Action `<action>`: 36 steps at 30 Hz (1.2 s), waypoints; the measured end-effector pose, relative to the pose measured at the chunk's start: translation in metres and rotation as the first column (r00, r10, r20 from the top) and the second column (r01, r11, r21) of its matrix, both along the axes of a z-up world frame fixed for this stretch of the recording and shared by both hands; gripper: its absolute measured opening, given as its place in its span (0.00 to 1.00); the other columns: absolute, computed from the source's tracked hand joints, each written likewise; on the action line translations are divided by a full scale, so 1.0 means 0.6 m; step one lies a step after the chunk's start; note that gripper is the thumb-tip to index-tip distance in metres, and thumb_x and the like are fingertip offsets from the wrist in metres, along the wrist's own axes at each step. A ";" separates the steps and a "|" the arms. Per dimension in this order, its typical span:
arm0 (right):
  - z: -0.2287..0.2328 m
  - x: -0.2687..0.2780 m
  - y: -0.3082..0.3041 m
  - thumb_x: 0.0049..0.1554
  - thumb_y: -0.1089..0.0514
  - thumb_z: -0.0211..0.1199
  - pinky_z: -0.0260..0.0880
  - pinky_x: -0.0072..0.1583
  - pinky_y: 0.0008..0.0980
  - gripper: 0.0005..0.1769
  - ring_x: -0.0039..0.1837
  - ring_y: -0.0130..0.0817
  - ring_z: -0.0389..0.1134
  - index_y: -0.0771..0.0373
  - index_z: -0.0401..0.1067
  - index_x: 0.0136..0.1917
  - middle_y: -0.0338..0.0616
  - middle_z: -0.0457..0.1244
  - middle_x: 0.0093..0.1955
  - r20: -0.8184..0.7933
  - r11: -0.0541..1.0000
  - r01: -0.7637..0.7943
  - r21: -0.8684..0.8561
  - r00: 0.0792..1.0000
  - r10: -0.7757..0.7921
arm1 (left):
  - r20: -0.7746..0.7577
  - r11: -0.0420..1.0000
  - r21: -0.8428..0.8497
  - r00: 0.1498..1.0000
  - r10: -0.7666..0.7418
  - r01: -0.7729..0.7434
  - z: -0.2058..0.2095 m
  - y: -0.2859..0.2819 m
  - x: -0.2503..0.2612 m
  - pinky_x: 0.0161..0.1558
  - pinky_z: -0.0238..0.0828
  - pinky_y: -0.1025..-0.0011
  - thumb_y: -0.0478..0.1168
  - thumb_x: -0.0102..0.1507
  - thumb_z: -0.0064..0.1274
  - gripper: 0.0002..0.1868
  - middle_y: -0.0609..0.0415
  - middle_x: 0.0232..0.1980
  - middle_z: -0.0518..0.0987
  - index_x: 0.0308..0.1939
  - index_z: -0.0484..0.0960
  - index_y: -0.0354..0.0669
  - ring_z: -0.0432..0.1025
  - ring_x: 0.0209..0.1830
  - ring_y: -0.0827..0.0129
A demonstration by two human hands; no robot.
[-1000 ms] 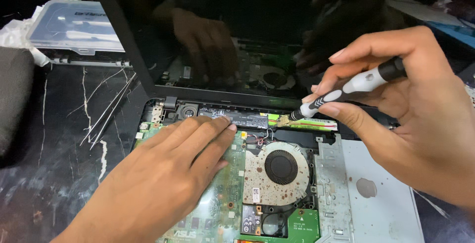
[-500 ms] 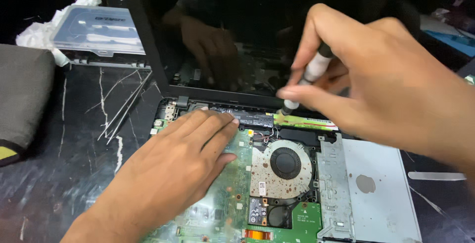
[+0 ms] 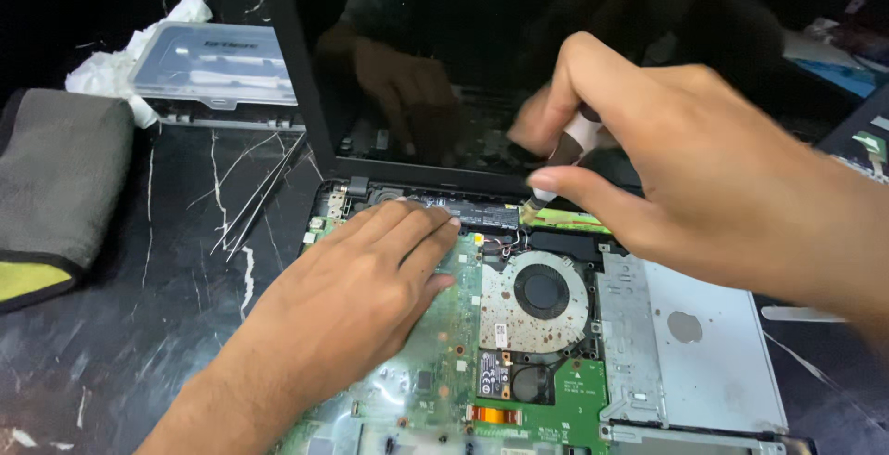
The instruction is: The person uses a screwdriver to remove screws from the motherboard of a disassembled laptop. They carefully unscrew fasteners near the cooling fan and other components, placing the screws aside.
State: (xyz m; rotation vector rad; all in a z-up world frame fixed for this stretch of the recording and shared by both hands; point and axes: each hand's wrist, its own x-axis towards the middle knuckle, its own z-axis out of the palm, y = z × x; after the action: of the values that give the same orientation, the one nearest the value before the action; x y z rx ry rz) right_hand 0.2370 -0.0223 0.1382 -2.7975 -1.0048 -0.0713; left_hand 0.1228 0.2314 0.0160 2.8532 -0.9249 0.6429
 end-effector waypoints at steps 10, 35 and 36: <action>0.005 -0.007 0.005 0.62 0.53 0.78 0.92 0.55 0.33 0.19 0.50 0.26 0.86 0.53 0.68 0.56 0.32 0.80 0.49 -0.223 0.981 0.027 0.192 0.975 0.017 | 0.041 0.992 0.015 0.991 0.124 -0.125 0.051 0.053 0.002 0.74 0.78 0.51 0.17 0.56 0.58 0.43 0.32 0.73 0.83 0.78 0.79 0.26 0.78 0.69 0.46; -0.016 -0.010 -0.005 0.61 0.55 0.82 0.92 0.53 0.27 0.23 0.47 0.27 0.85 0.60 0.67 0.55 0.38 0.79 0.45 -0.122 0.961 0.043 0.274 0.992 -0.009 | 0.066 0.978 0.132 0.986 0.155 -0.163 0.030 0.081 0.001 0.69 0.79 0.58 0.13 0.49 0.59 0.51 0.40 0.70 0.82 0.81 0.76 0.26 0.75 0.69 0.51; -0.015 -0.010 -0.008 0.61 0.55 0.82 0.92 0.53 0.27 0.23 0.47 0.27 0.85 0.60 0.67 0.55 0.38 0.79 0.45 -0.123 0.961 0.042 0.273 0.992 -0.009 | 0.066 0.978 0.131 0.986 0.156 -0.163 0.030 0.081 0.000 0.69 0.79 0.58 0.13 0.49 0.59 0.51 0.40 0.70 0.82 0.81 0.76 0.26 0.75 0.69 0.51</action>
State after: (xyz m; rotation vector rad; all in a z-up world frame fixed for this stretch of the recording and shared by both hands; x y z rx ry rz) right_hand 0.2310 -0.0268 0.1294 -2.5286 -0.8575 -0.0413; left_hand 0.1229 0.2797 0.0343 3.0701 -0.7803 0.7026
